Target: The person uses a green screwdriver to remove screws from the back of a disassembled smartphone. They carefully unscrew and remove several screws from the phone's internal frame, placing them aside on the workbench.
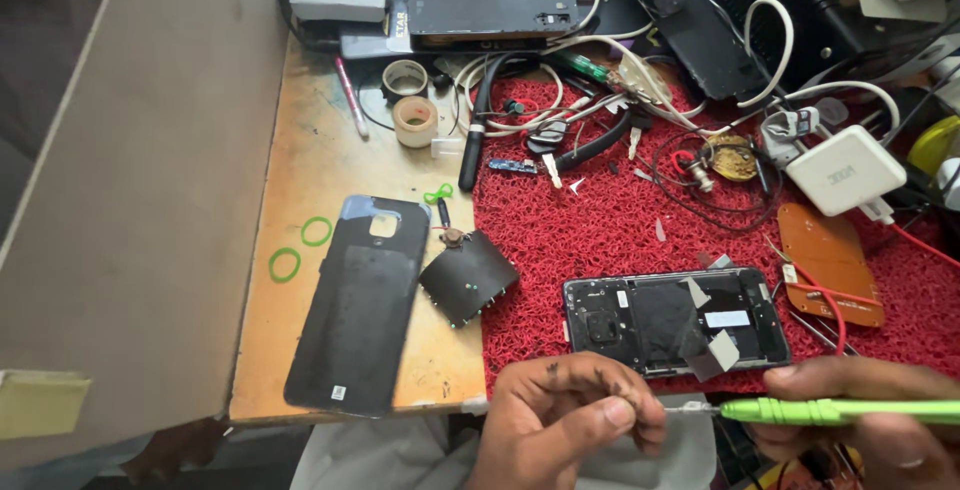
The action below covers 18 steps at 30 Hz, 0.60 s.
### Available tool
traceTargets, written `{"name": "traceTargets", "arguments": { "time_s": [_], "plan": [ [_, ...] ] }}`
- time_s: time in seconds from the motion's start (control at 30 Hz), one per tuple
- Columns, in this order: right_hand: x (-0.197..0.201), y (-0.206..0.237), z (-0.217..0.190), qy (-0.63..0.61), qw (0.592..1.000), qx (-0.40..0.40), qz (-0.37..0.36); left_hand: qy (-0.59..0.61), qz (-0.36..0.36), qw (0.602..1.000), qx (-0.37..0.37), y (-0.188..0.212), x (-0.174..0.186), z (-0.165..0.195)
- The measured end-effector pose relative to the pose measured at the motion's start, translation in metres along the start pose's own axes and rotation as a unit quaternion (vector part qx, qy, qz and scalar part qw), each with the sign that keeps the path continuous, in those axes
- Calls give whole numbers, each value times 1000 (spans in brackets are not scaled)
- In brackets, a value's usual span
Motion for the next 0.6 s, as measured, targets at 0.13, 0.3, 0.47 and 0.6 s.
{"name": "traceTargets", "arguments": {
  "time_s": [0.13, 0.3, 0.47, 0.6],
  "plan": [
    [-16, 11, -16, 170, 971, 144, 87, -22, 10, 1000, 2, 1, 1, 0],
    [-38, 7, -27, 207, 962, 131, 120, -27, 11, 1000, -8, 0, 1, 2],
    [-50, 10, -35, 272, 943, 135, 139, -40, 8, 999, -4, 0, 0, 2],
    [-47, 9, -33, 228, 954, 126, 146, -45, 10, 999, 2, 1, 0, 2]
  ]
}}
Point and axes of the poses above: each hand's wrist, its own y-axis away from the middle knuckle, its own x-axis out of the back of the hand, z = x × y, the point moved 8 cm from there along -y, towards the middle knuckle, and after that the axes turned 4 degrees about -y, right-handed, at the moved point
